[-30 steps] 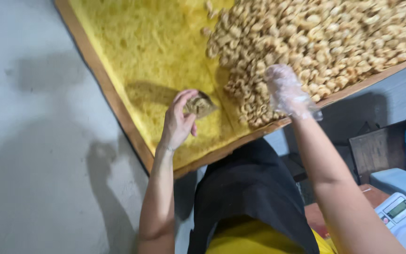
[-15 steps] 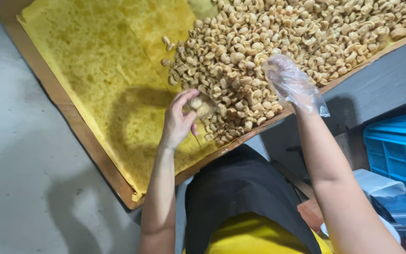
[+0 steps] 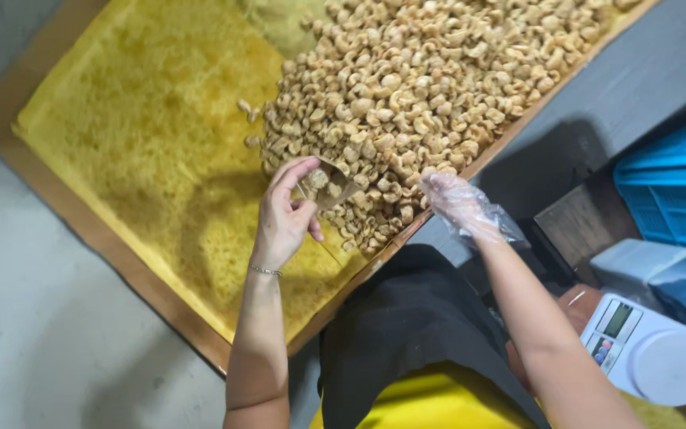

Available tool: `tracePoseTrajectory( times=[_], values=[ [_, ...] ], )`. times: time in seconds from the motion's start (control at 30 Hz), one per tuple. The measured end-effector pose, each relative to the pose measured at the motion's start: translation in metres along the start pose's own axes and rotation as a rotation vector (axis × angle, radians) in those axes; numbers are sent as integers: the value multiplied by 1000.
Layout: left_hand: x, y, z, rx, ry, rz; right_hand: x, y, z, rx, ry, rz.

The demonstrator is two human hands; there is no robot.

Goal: The person scoops cashews from a large tray into clear plastic bags, weighs each bag on a digital scale, and places the filled bags into a blue basket. The person repeats this process multiple times.

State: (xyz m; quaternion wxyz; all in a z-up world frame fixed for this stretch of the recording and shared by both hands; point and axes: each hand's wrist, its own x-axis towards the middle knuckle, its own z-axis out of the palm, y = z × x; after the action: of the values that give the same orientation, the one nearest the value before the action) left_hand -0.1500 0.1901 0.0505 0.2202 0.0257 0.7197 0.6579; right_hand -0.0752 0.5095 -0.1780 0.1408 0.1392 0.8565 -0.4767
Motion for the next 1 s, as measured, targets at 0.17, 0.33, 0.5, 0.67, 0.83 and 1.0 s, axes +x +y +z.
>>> tracePoseTrajectory(
  times=[0.17,0.33,0.5,0.67,0.83,1.0],
  values=[
    [37,-5,16,44,-228,-18,-52,6,9,51,290,-120],
    [51,16,73,85,-546,-18,-113,-4,-19,95,459,-122],
    [35,51,189,284,-896,99,-203,-14,-68,147,733,223],
    [0,65,325,66,-1233,54,-349,20,-82,127,1196,378],
    [-55,49,471,-57,-1418,-34,-460,79,-64,612,1713,360],
    [-100,8,573,22,-1524,-95,-515,93,-20,702,1789,625]
  ],
)
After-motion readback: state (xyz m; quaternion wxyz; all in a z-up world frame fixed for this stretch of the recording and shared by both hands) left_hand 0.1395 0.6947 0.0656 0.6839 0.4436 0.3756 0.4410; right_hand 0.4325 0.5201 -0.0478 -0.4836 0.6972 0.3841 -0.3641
